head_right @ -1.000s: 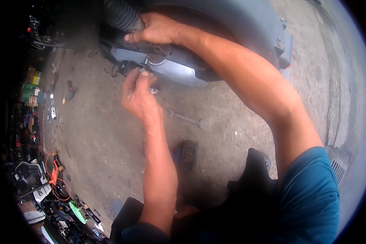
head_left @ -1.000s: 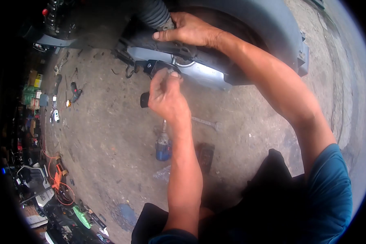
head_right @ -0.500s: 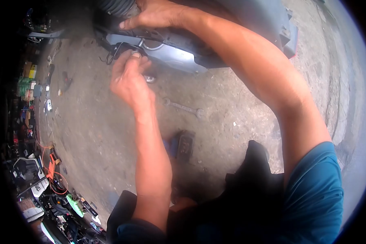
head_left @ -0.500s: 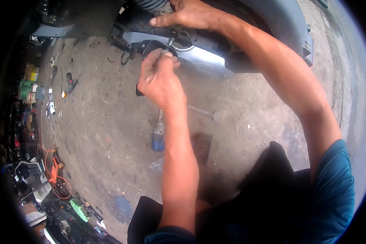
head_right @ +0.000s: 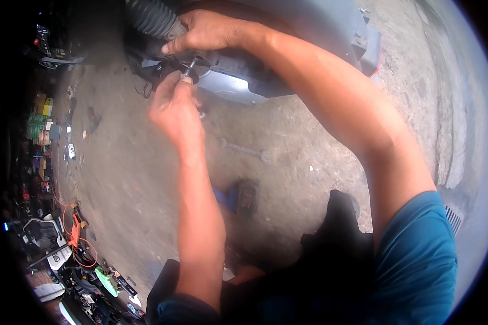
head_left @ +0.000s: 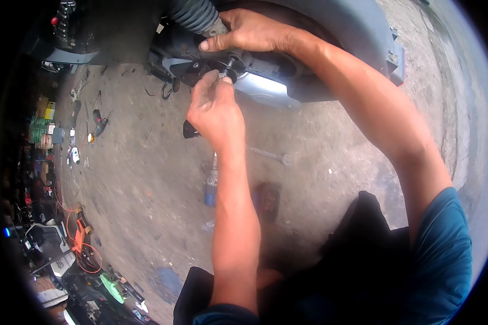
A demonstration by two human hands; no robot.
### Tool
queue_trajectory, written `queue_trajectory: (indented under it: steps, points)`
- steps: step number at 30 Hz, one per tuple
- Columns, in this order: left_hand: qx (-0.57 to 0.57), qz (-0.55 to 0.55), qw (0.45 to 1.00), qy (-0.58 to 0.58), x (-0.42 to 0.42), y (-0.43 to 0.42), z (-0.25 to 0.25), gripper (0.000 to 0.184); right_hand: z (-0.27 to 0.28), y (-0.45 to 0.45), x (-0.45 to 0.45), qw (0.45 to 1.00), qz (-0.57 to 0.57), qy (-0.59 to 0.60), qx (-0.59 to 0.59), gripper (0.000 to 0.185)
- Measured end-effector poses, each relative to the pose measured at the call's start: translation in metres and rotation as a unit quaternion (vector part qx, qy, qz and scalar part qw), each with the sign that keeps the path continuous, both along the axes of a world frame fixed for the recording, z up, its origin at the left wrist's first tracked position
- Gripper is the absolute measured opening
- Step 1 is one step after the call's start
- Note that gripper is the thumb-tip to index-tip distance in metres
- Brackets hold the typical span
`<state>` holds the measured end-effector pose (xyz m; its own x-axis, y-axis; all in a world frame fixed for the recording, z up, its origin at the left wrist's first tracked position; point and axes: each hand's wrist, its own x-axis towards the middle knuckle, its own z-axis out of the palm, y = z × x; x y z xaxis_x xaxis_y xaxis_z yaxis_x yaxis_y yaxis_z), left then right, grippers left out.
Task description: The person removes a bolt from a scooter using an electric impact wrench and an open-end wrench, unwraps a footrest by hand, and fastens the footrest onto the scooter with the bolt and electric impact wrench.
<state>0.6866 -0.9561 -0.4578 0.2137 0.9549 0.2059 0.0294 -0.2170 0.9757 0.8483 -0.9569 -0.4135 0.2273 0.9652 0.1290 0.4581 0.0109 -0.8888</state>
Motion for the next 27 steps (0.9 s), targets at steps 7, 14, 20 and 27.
queue_trajectory:
  steps: [7,14,20,27]
  points:
    - [0.122,0.002,0.992,0.039,0.007,-0.001,-0.012,0.024,-0.010,0.004,0.009,0.999,0.028,0.040,0.019,0.056]
    - [0.169,0.025,0.984,0.050,0.011,-0.001,-0.009,0.021,-0.005,-0.002,0.006,0.998,0.026,0.055,0.012,0.054]
    - [0.202,0.039,0.976,0.072,0.012,0.003,-0.014,0.019,-0.006,-0.001,0.008,0.997,0.030,0.064,0.009,0.056]
    - [0.163,0.038,0.985,0.037,0.021,-0.003,-0.001,0.018,-0.004,-0.003,0.008,0.998,0.033,0.057,-0.004,0.061]
